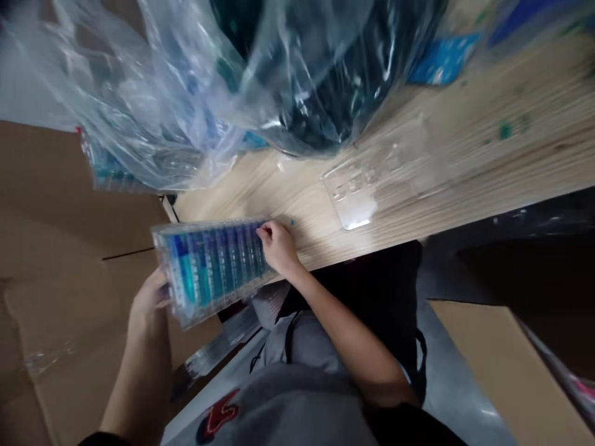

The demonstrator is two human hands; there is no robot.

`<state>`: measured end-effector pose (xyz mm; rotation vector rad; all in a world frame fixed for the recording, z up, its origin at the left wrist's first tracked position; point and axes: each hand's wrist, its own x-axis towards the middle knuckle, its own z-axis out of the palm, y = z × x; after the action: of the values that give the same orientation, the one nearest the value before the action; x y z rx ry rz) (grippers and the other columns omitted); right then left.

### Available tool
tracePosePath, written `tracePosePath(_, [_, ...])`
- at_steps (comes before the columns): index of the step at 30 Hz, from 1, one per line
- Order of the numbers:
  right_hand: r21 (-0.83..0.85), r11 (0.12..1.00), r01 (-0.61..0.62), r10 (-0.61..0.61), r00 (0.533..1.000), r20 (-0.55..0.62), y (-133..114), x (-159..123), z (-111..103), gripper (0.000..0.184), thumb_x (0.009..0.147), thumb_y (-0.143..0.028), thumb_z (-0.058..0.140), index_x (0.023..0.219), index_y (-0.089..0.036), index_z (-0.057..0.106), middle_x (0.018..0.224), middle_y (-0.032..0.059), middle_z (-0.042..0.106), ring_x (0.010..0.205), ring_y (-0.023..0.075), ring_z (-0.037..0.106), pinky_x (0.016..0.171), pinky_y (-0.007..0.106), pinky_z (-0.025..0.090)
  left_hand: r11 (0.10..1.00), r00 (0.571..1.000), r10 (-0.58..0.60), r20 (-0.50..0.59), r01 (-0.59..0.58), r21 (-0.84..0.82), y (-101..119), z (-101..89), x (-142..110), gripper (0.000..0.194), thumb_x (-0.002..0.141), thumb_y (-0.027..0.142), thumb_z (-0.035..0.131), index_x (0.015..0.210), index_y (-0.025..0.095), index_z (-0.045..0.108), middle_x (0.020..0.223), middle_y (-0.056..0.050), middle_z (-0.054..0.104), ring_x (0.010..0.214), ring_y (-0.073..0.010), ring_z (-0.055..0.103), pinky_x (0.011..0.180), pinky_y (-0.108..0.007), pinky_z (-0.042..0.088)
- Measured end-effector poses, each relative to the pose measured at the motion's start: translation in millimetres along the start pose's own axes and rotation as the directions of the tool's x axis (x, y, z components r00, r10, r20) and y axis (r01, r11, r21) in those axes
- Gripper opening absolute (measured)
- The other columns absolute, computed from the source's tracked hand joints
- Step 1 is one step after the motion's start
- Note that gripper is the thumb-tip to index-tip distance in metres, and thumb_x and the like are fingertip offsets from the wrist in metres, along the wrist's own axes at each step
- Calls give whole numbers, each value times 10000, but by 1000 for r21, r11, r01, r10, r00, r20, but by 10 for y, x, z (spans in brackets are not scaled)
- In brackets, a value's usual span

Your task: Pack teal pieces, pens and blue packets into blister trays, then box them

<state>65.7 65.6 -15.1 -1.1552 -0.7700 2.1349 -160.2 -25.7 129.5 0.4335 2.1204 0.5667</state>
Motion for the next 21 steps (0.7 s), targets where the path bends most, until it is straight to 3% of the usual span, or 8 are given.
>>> tracePosePath(2, [-49,997,-56,54,997,-50,-112,-53,-58,175,852,-166,531,692,-196,466,621,-64,459,601,112,483,699,276,419,999,996,-33,78,34,-12,116,71,12,774,277,581,891,910,196,668,796,-11,714,669,-201,653,556,-268,532])
tracePosePath(3, [-69,995,-74,68,994,-86,-169,-78,-85,168,864,-156,503,704,-196,467,626,-65,452,591,109,471,690,273,416,999,992,-48,118,50,-14,170,113,8,791,262,580,891,919,201,667,791,-19,719,672,-208,663,554,-267,535])
tracePosePath(5, [-101,989,-104,89,986,-141,-266,-110,-113,155,885,-138,448,746,-191,492,650,-63,463,580,100,469,672,265,422,997,980,-63,191,69,-26,254,192,-13,802,295,583,884,964,202,663,808,-42,728,715,-229,683,582,-275,549])
tracePosePath(8, [-135,976,-169,152,980,-128,-311,-104,-70,143,879,-131,502,745,-166,540,654,-58,512,565,87,508,640,249,453,995,963,-41,267,63,-75,300,259,-44,840,322,557,891,1039,191,653,878,-73,732,831,-271,691,645,-293,566])
tracePosePath(13, [-174,947,-270,246,958,-146,-154,-92,65,168,908,-286,600,877,-121,609,784,-12,616,644,89,583,611,248,518,990,938,30,344,19,-138,201,252,-11,867,414,598,854,1146,196,623,1039,-90,713,1021,-297,651,812,-318,561])
tracePosePath(18, [-196,948,-250,146,892,-427,-97,-224,-7,224,930,-335,564,1012,-131,608,938,30,639,780,127,623,705,307,545,987,902,64,426,7,-162,155,298,21,969,501,612,821,1325,212,509,1241,-119,639,1184,-337,572,968,-396,502])
tracePosePath(21, [-255,942,-220,51,841,-539,-173,-362,-136,217,895,-340,590,961,-133,607,880,29,640,771,137,614,746,327,532,954,919,110,380,10,-301,125,325,56,1059,513,714,757,1402,254,410,1468,-127,450,1378,-329,383,1095,-421,383])
